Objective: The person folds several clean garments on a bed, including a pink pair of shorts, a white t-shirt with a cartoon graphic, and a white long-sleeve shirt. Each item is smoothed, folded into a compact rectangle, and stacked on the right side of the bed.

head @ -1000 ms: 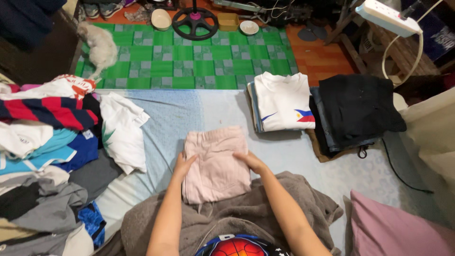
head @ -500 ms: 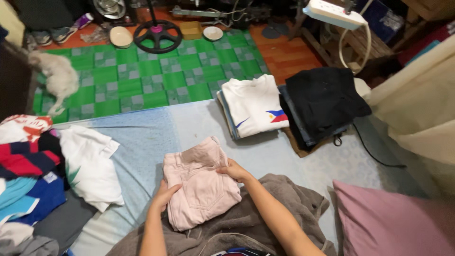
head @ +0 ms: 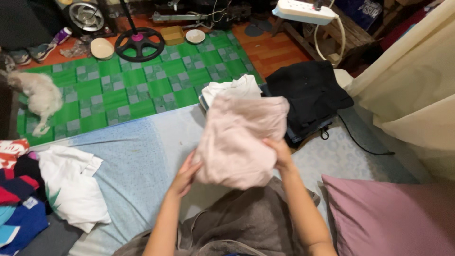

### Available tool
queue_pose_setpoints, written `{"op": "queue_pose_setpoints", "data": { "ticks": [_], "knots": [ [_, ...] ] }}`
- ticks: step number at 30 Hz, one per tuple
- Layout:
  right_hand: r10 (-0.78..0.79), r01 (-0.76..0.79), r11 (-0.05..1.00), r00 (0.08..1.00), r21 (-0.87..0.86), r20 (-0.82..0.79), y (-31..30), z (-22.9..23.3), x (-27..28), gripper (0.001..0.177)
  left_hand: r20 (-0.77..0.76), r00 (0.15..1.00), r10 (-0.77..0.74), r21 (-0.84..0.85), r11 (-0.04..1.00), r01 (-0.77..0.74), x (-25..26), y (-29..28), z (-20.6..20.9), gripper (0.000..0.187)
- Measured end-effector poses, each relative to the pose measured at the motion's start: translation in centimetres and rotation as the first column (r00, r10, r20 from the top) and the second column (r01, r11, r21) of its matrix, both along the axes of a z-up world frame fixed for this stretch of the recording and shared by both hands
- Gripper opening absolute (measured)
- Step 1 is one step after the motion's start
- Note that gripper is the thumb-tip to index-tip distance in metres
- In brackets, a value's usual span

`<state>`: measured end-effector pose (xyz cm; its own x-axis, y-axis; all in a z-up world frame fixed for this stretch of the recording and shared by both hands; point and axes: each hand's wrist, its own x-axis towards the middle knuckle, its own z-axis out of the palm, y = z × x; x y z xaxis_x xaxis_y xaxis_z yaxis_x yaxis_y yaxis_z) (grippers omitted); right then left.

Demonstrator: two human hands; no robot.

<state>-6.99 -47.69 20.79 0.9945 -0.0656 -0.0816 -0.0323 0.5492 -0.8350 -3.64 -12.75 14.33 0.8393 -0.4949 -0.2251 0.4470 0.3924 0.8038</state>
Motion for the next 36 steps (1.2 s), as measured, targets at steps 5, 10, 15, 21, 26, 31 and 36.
{"op": "queue_pose_setpoints", "data": {
  "ticks": [5,10,15,21,26,31,36],
  "knots": [
    [-0.088,0.088,0.991,0.996,0.098,-0.007,-10.0,1.2,0.3,0.043,0.154,0.981,-0.12,0.463,0.885,0.035,4.9,-10.7,7.1,0.076],
    [-0.032,0.03,0.999,0.998,0.027,0.05,-15.8,3.5,-2.0,0.054,0.156,0.92,-0.36,0.399,0.875,0.274,6.9,-14.9,9.8,0.078],
    [-0.115,0.121,0.992,0.984,-0.036,0.132,-17.7,4.3,-0.9,0.057,0.368,0.895,-0.252,0.383,0.918,0.101,8.9,-18.6,7.6,0.071],
    [-0.362,0.363,0.931,0.894,0.049,0.265,-23.1,4.4,2.7,0.051,0.32,0.947,-0.019,0.09,0.996,-0.01,15.6,-24.7,7.1,0.065],
    [-0.474,0.457,0.88,0.823,0.131,0.314,-27.7,3.6,7.1,0.049,0.077,0.986,0.148,-0.306,0.945,-0.118,21.0,-32.9,7.3,0.07],
    [-0.527,0.44,0.842,0.795,0.312,0.3,-31.8,-0.2,10.7,0.05,0.183,0.939,0.292,-0.437,0.879,-0.188,26.4,-39.9,6.5,0.079],
    [-0.572,0.529,0.808,0.81,0.26,0.129,-36.0,-6.3,14.6,0.051,0.093,0.979,0.181,0.006,0.983,-0.182,25.1,-43.6,3.6,0.073]
  ]
}}
